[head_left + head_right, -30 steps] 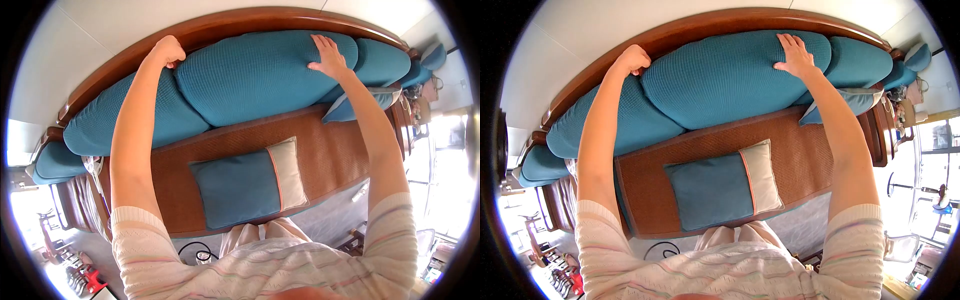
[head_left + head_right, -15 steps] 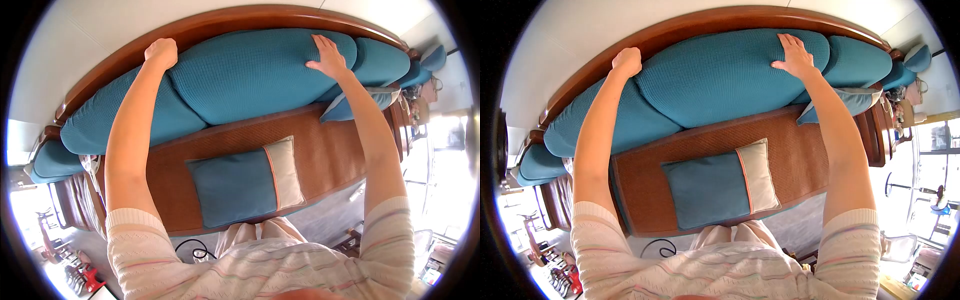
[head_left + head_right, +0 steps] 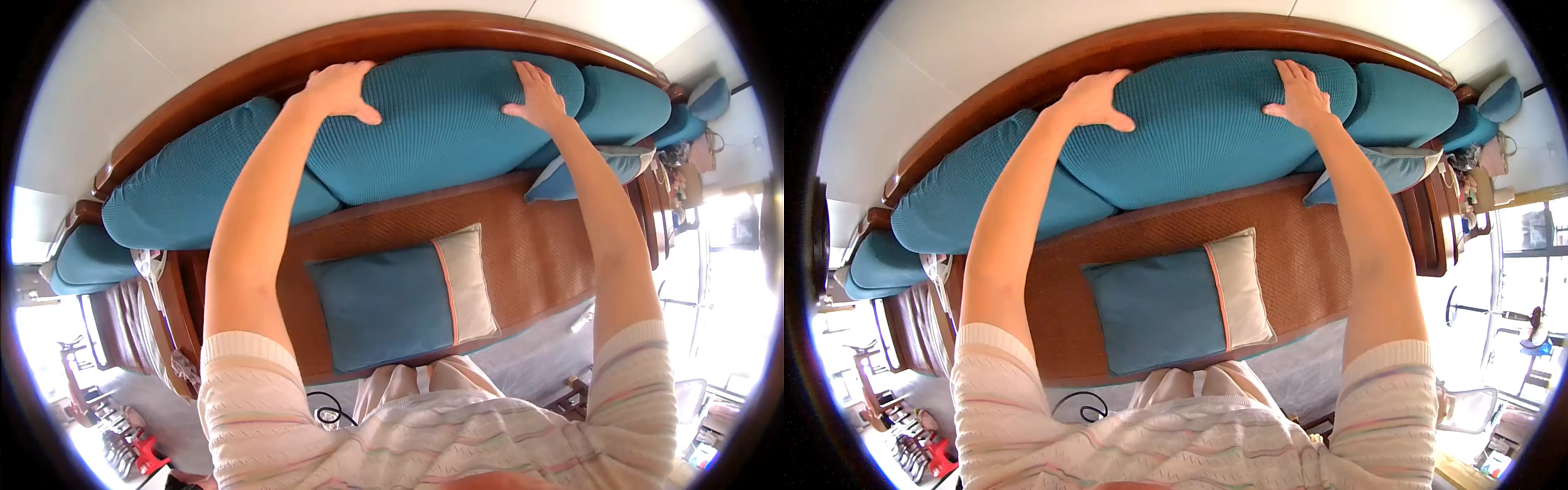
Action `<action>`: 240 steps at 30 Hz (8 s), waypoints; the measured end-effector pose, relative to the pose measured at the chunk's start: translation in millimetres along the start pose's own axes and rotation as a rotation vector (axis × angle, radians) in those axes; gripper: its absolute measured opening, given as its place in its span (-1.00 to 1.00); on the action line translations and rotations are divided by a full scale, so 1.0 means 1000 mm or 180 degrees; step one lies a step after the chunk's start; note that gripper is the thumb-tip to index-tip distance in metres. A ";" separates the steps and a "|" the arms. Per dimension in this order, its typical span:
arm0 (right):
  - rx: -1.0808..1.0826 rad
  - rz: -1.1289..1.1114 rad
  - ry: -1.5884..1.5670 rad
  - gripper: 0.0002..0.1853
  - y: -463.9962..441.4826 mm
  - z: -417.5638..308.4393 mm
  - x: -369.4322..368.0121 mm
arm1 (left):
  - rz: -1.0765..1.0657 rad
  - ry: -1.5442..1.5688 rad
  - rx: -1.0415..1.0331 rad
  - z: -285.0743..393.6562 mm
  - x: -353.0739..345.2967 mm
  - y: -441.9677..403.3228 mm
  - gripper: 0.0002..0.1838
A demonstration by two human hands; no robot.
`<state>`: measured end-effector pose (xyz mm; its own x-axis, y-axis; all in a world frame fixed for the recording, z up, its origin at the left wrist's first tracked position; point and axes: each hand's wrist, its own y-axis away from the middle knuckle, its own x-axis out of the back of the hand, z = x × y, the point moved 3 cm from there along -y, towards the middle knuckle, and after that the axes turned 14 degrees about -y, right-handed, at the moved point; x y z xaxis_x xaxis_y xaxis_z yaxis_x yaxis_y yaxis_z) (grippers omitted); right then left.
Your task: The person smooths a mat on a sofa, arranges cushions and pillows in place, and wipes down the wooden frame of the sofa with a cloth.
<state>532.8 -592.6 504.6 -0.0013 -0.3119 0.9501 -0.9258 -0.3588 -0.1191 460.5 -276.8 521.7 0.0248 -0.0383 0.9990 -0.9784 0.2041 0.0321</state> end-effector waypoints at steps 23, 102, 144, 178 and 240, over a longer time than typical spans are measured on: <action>-0.0145 0.0004 0.0093 -0.01 -0.002 0.002 0.000 | -0.0046 -0.0784 0.0765 -0.042 0.004 0.055 -0.16; -0.2708 0.0170 -0.3442 -0.64 0.220 0.132 -0.109 | 0.1064 0.5117 0.3231 0.056 -0.237 0.249 -0.83; -0.2849 0.0619 -0.4608 -0.81 0.132 0.199 -0.088 | 0.0975 0.5484 0.3032 0.071 -0.199 0.144 -0.82; -0.4963 -0.2424 -0.2276 -0.70 0.620 0.075 -0.153 | 0.1536 0.0468 0.4921 -0.229 -0.247 0.687 -0.87; -0.2415 -0.2653 -0.2497 -0.70 0.528 -0.332 -0.234 | 0.2130 -0.1901 0.4932 -0.521 0.195 0.926 -0.42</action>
<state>-80.8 -416.8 314.8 0.6293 -0.7451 0.2211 -0.5251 -0.1979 0.8277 -334.2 414.5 763.1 -0.1434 -0.7278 0.6706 -0.0795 -0.6670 -0.7408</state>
